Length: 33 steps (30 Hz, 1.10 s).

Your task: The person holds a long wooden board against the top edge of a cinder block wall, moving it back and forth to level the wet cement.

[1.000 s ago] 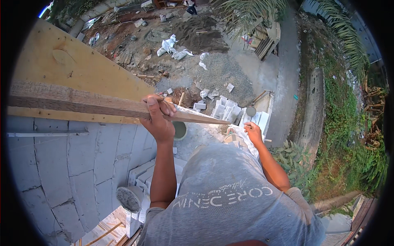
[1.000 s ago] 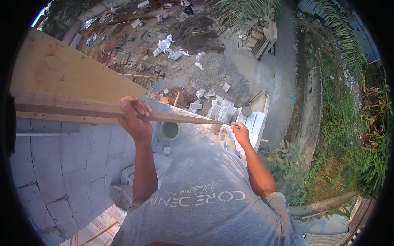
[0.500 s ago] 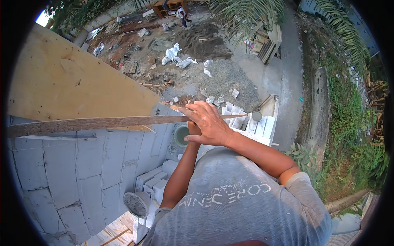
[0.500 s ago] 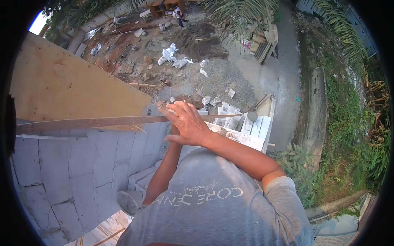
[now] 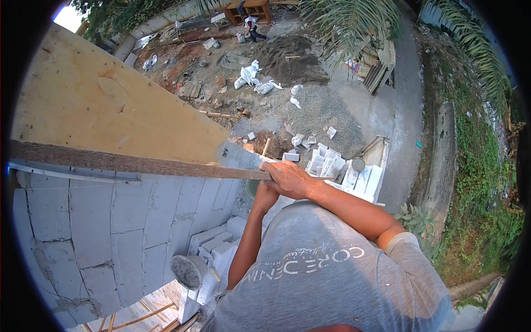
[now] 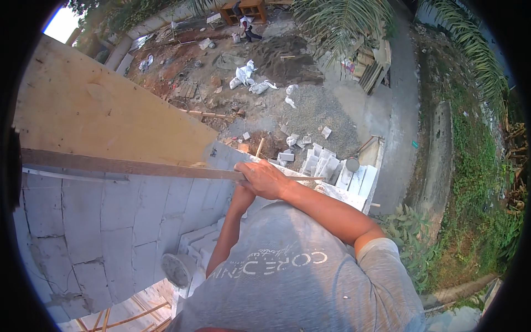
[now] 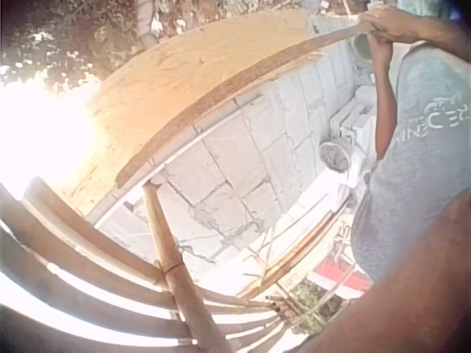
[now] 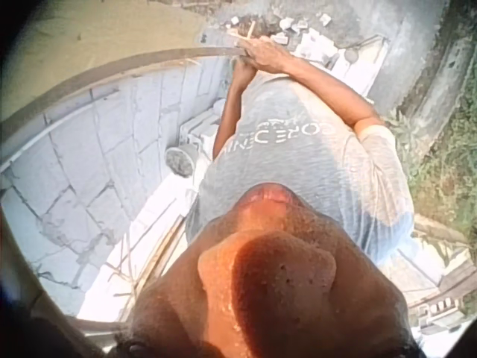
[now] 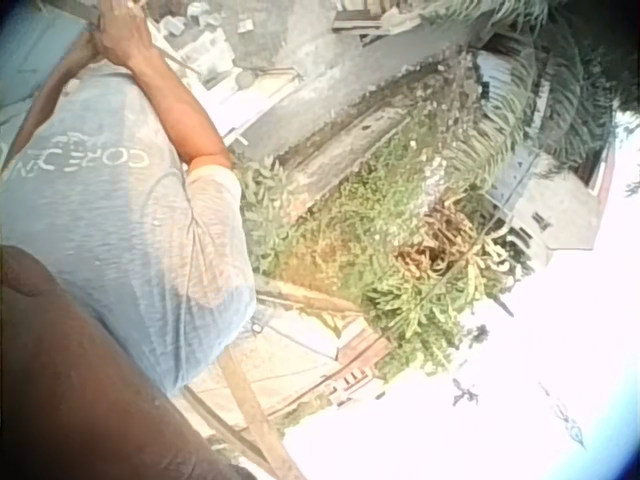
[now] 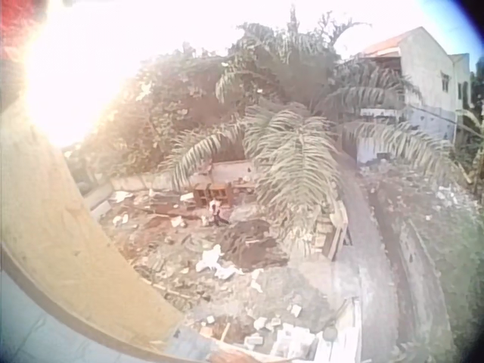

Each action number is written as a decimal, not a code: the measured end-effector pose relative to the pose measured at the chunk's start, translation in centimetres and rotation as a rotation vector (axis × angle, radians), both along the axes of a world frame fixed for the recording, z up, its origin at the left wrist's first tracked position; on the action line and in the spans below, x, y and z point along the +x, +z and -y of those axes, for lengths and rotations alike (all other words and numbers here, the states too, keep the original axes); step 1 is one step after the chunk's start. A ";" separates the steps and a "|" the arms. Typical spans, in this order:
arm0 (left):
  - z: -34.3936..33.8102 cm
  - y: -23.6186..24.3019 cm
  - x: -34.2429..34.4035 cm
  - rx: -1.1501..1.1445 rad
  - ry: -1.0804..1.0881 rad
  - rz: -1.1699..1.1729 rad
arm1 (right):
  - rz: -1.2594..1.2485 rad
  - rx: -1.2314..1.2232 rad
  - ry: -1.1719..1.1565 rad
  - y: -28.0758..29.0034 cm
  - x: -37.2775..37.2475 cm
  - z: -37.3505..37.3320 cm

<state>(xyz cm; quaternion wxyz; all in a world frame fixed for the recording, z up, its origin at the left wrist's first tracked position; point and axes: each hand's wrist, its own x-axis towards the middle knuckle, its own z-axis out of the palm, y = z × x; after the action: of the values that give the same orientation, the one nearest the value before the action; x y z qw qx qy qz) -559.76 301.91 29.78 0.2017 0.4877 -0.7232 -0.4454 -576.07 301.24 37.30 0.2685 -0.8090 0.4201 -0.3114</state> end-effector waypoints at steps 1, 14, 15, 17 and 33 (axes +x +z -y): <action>-0.1 1.7 0.4 0.164 0.149 -0.205 | 0.005 -0.003 0.001 -0.4 -0.2 0.1; -2.5 20.6 4.7 -0.497 0.466 -0.787 | -0.166 0.556 0.246 -7.9 -2.6 -0.5; -2.5 20.6 4.7 -0.503 0.472 -0.778 | -0.161 0.554 0.256 -8.5 -2.6 -0.5; -2.2 19.7 4.4 -0.387 0.610 -0.709 | -0.115 0.565 0.224 -9.9 -2.9 -0.5; 3.4 0.7 -6.3 -0.202 -0.124 -0.068 | 0.776 1.080 -0.177 -3.4 -10.1 -4.4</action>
<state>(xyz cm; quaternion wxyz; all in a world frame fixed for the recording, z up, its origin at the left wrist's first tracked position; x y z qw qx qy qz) -566.10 298.53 30.45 0.2465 0.4038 -0.7859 -0.3982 -586.21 305.64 33.94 0.7406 -0.3529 0.4549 -0.3465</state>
